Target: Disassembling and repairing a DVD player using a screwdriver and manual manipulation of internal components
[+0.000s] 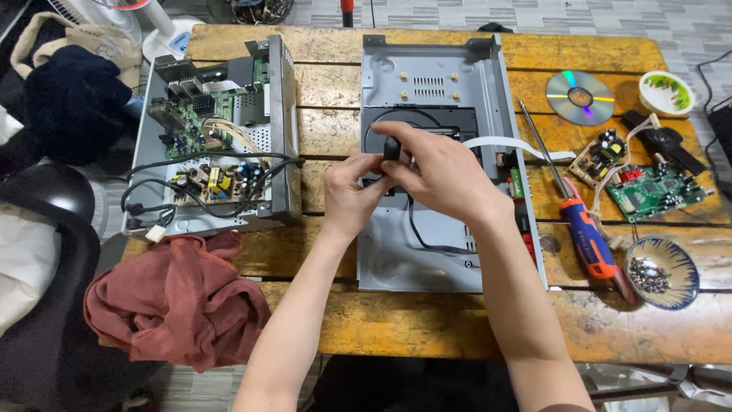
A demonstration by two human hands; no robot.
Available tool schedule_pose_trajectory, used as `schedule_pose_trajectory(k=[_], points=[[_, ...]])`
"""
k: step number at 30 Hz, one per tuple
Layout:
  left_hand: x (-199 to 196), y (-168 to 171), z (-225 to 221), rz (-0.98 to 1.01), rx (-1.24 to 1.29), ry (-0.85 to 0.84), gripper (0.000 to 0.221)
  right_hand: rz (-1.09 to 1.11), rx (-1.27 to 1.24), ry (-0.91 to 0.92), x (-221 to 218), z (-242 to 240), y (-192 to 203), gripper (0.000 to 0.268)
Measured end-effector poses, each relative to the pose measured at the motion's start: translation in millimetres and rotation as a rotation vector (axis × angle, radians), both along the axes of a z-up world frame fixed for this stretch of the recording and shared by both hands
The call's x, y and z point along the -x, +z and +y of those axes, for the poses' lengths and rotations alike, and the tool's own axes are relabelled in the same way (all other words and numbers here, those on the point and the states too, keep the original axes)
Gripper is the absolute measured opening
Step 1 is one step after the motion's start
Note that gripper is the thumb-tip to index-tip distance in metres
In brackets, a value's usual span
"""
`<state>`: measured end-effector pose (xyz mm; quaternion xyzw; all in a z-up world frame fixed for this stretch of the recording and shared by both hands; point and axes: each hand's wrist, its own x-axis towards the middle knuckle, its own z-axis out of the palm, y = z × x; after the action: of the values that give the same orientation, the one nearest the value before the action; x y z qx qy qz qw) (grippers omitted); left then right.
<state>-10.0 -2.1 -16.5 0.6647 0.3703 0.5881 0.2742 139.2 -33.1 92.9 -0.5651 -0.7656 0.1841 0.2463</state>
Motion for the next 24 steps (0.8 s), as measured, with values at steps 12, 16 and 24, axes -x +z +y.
schedule_pose_trajectory(k=[12,16,24], points=[[10,-10,11,0.009,0.086,-0.212,0.009,-0.234,-0.151,-0.084,6,5,-41,0.023],[10,-33,20,0.014,0.088,-0.183,0.007,-0.256,-0.045,-0.221,17,1,-40,0.028],[-5,-7,3,-0.003,-0.007,-0.004,0.034,-0.022,0.001,-0.059,3,-6,-7,0.029]])
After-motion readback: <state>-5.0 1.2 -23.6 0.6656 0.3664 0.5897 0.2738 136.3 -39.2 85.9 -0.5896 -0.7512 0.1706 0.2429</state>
